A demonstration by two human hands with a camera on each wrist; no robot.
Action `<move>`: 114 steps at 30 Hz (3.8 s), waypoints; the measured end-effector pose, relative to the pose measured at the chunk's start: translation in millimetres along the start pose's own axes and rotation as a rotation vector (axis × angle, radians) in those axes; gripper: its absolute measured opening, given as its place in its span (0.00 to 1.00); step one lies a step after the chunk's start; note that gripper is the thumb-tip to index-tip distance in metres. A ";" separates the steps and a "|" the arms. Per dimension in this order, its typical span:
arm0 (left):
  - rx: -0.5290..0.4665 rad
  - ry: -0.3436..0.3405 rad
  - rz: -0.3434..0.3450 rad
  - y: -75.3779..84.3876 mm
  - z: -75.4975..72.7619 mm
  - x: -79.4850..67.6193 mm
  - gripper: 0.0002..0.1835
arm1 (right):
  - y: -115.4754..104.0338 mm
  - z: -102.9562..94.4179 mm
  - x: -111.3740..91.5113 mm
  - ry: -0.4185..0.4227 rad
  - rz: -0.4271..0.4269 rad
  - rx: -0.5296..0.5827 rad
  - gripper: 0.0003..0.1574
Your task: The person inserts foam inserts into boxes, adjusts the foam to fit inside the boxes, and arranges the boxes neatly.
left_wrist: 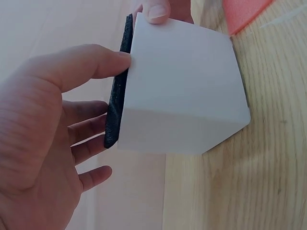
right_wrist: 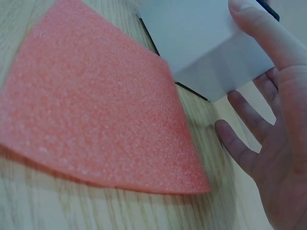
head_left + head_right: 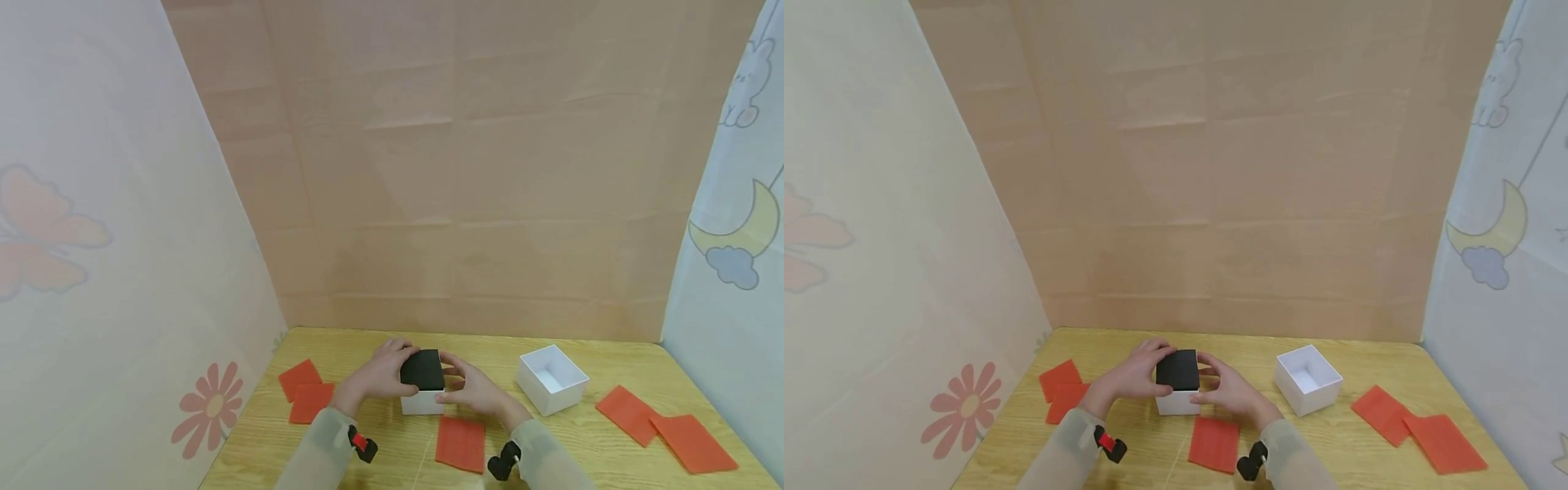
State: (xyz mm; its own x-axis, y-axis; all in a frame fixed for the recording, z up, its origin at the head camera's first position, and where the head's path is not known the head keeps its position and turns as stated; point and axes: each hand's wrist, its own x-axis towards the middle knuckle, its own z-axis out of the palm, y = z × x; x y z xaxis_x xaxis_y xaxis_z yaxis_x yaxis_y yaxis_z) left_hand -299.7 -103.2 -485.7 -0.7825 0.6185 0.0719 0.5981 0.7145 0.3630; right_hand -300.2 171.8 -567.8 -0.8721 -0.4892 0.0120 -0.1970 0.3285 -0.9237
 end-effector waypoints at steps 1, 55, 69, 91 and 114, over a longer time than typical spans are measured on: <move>0.007 -0.003 0.002 -0.2 -0.2 0.2 0.44 | 0.1 0.2 0.3 0.002 0.001 0.000 0.64; -0.130 0.082 -0.015 -34.3 -2.5 -16.3 0.25 | -8.7 -0.3 -2.5 0.027 0.046 -0.006 0.64; -0.199 0.085 -0.076 -30.1 -0.8 -16.7 0.25 | -6.7 -1.2 -1.1 0.027 0.034 -0.010 0.63; -0.145 0.060 -0.133 -21.7 7.2 -15.7 0.24 | -2.3 1.0 -2.0 0.007 0.009 0.019 0.63; -0.024 0.068 -0.020 3.4 18.7 14.0 0.27 | 0.3 1.8 -0.7 -0.012 -0.035 0.059 0.62</move>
State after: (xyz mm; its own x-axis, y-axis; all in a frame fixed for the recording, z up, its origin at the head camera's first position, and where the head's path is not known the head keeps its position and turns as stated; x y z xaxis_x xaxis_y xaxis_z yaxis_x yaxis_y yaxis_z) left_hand -305.3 -86.0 -500.8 -0.8045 0.5803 0.1269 0.5789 0.7179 0.3867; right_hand -298.8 170.7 -568.8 -0.8597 -0.5091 0.0407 -0.2006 0.2633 -0.9436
